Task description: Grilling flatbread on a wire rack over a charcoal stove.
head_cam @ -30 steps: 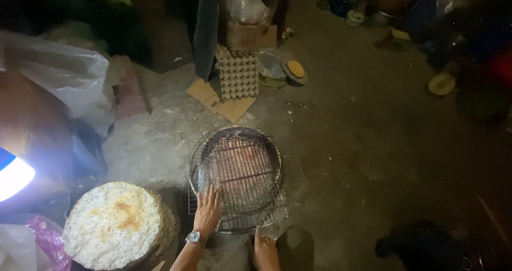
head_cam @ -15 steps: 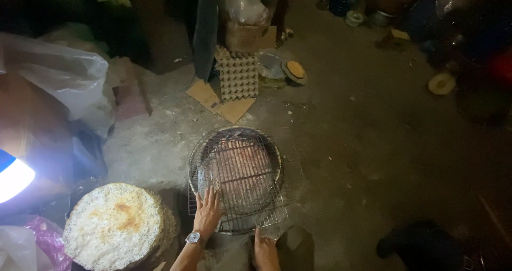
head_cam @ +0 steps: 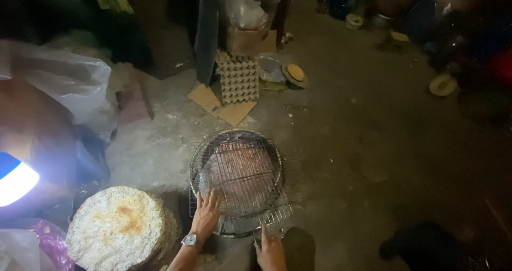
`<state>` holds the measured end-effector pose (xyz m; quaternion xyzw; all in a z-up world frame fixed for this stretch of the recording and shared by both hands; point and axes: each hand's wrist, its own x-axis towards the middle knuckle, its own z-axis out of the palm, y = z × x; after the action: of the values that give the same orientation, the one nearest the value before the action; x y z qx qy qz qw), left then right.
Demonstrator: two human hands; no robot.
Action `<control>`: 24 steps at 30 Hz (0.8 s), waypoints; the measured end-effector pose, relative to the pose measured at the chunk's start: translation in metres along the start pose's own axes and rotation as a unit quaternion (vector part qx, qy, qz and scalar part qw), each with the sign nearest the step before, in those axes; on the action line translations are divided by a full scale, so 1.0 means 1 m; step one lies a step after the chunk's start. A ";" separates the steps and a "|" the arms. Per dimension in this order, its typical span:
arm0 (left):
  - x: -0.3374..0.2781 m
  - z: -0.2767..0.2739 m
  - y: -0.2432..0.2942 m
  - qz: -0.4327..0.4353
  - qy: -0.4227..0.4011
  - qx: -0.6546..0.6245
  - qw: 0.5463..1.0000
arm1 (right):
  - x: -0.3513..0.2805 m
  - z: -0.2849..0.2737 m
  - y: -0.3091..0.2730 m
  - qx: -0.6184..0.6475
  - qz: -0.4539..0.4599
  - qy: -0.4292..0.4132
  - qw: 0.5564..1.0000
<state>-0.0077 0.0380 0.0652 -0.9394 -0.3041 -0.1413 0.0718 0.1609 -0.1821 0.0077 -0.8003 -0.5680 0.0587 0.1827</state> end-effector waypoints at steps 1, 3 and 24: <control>0.004 -0.010 -0.001 0.004 0.011 -0.026 1.000 | 0.003 -0.014 -0.004 -0.003 0.018 0.000 1.000; 0.015 -0.020 -0.007 0.007 0.023 -0.050 0.998 | 0.014 -0.054 -0.017 -0.005 0.035 0.000 0.999; 0.098 -0.075 0.040 -0.336 0.033 -0.539 0.771 | 0.231 -0.364 -0.086 0.079 -0.038 0.100 0.991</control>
<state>0.0754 0.0435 0.1650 -0.6563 -0.4720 -0.3285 -0.4883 0.2745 -0.0243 0.4020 -0.7629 -0.5706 0.0162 0.3036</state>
